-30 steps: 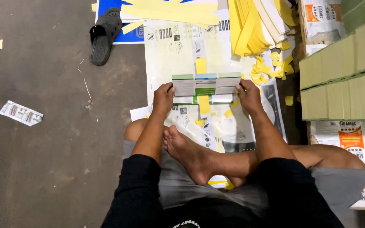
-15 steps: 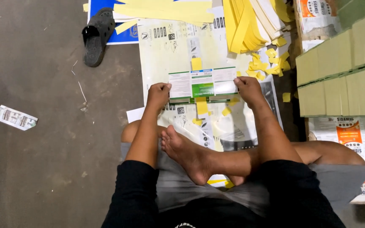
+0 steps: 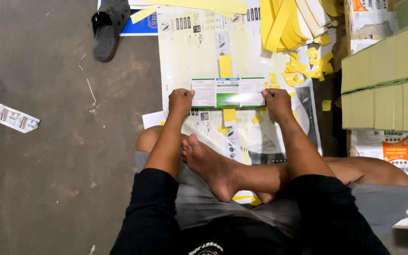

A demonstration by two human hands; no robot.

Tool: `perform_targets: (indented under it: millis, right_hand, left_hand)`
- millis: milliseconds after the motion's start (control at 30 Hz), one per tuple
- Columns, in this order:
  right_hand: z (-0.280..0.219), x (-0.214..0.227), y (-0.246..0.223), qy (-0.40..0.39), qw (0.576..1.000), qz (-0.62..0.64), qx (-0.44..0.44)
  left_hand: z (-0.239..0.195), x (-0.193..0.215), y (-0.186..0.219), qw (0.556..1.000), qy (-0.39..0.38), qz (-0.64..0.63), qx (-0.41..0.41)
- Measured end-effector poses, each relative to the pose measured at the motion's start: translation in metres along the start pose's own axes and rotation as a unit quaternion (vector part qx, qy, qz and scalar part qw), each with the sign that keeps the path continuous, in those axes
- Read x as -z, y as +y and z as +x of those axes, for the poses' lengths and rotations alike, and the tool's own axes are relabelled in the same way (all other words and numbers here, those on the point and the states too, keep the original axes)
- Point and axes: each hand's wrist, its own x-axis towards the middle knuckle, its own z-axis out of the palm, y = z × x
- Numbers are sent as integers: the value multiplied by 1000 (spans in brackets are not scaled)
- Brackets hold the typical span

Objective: The person applies yellow adhesive labels to stacks of printed boxes in a production environment.

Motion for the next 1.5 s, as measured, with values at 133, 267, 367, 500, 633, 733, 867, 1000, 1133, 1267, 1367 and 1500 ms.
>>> perform_targets:
  millis: [133, 267, 367, 500, 633, 733, 867, 1000, 1133, 1267, 1367, 1500]
  right_hand:
    - [-2, -1, 2, 25, 998, -19, 56]
    - [-3, -3, 1, 25, 998, -40, 51]
    - [-7, -5, -3, 38, 996, -46, 63]
    - [-11, -6, -8, 53, 996, -44, 53]
    - [-12, -4, -11, 66, 991, -81, 79]
    - [-5, -5, -1, 78, 989, -94, 84]
    - [0, 8, -9, 95, 976, -141, 133]
    - [-32, 17, -82, -62, 892, -315, 318]
    - [-30, 7, -92, -161, 810, -496, 267]
    - [-21, 7, -85, -167, 812, -492, 265]
    - [-13, 4, -77, -146, 812, -479, 301]
    - [-13, 2, -89, -162, 809, -493, 276]
  left_hand:
    - [-2, -2, 2, 1000, -4, 23, -10]
    - [-1, -5, -3, 999, 11, 38, -27]
    - [-4, -2, 4, 999, 2, 52, 0]
    - [-6, -3, 5, 997, 15, 70, -21]
    - [-13, 2, 17, 995, 28, 93, -7]
    - [-18, 4, 22, 992, 33, 120, 7]
    - [-14, 7, 27, 982, 42, 175, -60]
    - [-29, 39, 80, 917, -125, 244, -289]
    - [-9, 31, 63, 823, -212, 434, -298]
    - [-4, 27, 59, 815, -212, 442, -311]
    - [-8, 29, 65, 816, -227, 449, -284]
    - [-6, 28, 66, 816, -222, 453, -282]
